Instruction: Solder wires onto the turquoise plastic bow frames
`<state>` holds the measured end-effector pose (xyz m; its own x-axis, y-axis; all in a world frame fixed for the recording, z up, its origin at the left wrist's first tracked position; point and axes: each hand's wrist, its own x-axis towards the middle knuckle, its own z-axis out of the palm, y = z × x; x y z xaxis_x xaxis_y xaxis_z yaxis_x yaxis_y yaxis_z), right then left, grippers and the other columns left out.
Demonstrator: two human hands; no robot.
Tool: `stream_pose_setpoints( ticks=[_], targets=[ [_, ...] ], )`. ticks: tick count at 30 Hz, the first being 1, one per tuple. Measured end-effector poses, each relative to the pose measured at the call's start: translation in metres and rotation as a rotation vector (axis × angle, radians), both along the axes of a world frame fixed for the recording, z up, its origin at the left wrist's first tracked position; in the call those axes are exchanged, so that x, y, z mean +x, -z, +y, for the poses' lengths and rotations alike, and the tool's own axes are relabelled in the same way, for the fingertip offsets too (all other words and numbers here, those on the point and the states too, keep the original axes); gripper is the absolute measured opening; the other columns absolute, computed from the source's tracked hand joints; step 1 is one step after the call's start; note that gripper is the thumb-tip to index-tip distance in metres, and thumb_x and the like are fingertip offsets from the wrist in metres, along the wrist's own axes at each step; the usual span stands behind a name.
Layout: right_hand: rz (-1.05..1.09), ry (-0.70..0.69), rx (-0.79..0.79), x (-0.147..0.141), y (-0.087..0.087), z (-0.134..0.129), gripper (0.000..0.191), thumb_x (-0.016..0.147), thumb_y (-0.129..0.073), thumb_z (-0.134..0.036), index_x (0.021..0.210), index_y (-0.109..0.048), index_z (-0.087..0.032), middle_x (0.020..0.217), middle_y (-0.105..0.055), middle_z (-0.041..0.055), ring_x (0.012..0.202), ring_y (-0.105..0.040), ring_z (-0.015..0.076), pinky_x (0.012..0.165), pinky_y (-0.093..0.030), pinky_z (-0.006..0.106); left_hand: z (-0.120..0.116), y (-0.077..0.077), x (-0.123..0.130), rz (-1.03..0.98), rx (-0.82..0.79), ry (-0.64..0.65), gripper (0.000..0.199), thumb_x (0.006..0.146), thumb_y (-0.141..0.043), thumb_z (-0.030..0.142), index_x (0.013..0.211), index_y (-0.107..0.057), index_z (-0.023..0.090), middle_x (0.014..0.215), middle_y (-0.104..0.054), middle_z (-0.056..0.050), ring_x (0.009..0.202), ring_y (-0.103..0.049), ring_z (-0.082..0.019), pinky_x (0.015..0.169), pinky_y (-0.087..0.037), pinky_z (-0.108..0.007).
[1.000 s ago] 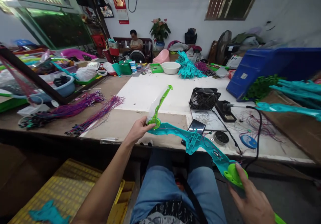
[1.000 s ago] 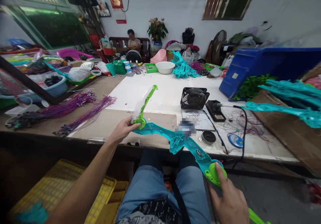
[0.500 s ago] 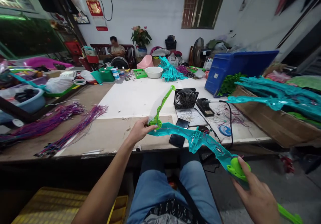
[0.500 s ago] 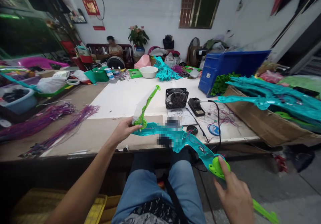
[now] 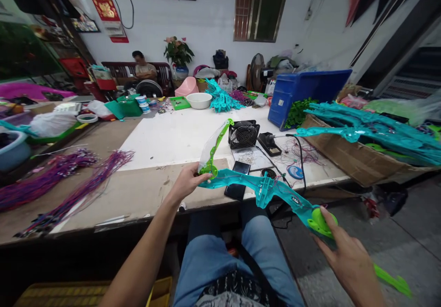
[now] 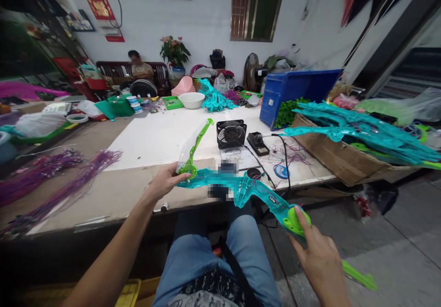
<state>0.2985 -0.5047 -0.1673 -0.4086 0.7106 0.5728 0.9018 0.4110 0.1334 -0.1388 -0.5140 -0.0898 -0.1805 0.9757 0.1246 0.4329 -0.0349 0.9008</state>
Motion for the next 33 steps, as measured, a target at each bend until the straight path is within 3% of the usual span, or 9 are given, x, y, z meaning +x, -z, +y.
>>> stream_pose_setpoints(
  ticks=[16,23,29,33],
  targets=[
    [-0.018,-0.090,-0.081,-0.029,-0.021,0.008,0.056,0.095,-0.041,-0.039,0.146,-0.029,-0.020,0.090,-0.068,0.0078,0.070,-0.060,0.0179,0.065,-0.041,0.028,-0.018,0.023,-0.031,0.048,-0.006,-0.116,0.042,0.071,-0.067,0.053,0.090,-0.066,0.016,0.080,-0.067,-0.003,0.072,-0.059,-0.019,0.065,-0.047,-0.026],
    [-0.018,-0.084,-0.103,-0.048,-0.032,0.013,0.064,0.096,-0.039,-0.040,0.149,-0.017,-0.011,0.097,-0.068,0.0115,0.071,-0.060,0.0194,0.066,-0.040,0.029,-0.024,0.035,-0.044,-0.109,-0.035,-0.158,0.046,0.064,-0.072,0.053,0.090,-0.066,0.015,0.083,-0.068,-0.004,0.074,-0.059,-0.020,0.067,-0.048,-0.027],
    [-0.025,-0.092,-0.087,-0.064,-0.034,0.023,0.068,0.096,-0.034,-0.048,0.145,-0.023,-0.001,0.076,-0.067,0.0111,0.066,-0.060,0.0218,0.062,-0.040,0.029,-0.034,0.040,-0.055,-0.145,-0.075,-0.251,0.049,0.058,-0.076,0.054,0.088,-0.067,0.016,0.079,-0.068,-0.002,0.071,-0.057,-0.018,0.064,-0.047,-0.026],
    [-0.055,-0.097,-0.089,-0.077,-0.036,0.027,0.068,0.096,-0.032,-0.049,0.144,-0.024,-0.001,0.081,-0.067,0.0130,0.066,-0.060,0.0227,0.063,-0.041,0.030,-0.041,0.042,-0.065,-0.146,-0.105,-0.285,0.049,0.059,-0.076,0.056,0.088,-0.068,0.017,0.077,-0.069,0.001,0.070,-0.057,-0.016,0.063,-0.048,-0.024]
  ],
)
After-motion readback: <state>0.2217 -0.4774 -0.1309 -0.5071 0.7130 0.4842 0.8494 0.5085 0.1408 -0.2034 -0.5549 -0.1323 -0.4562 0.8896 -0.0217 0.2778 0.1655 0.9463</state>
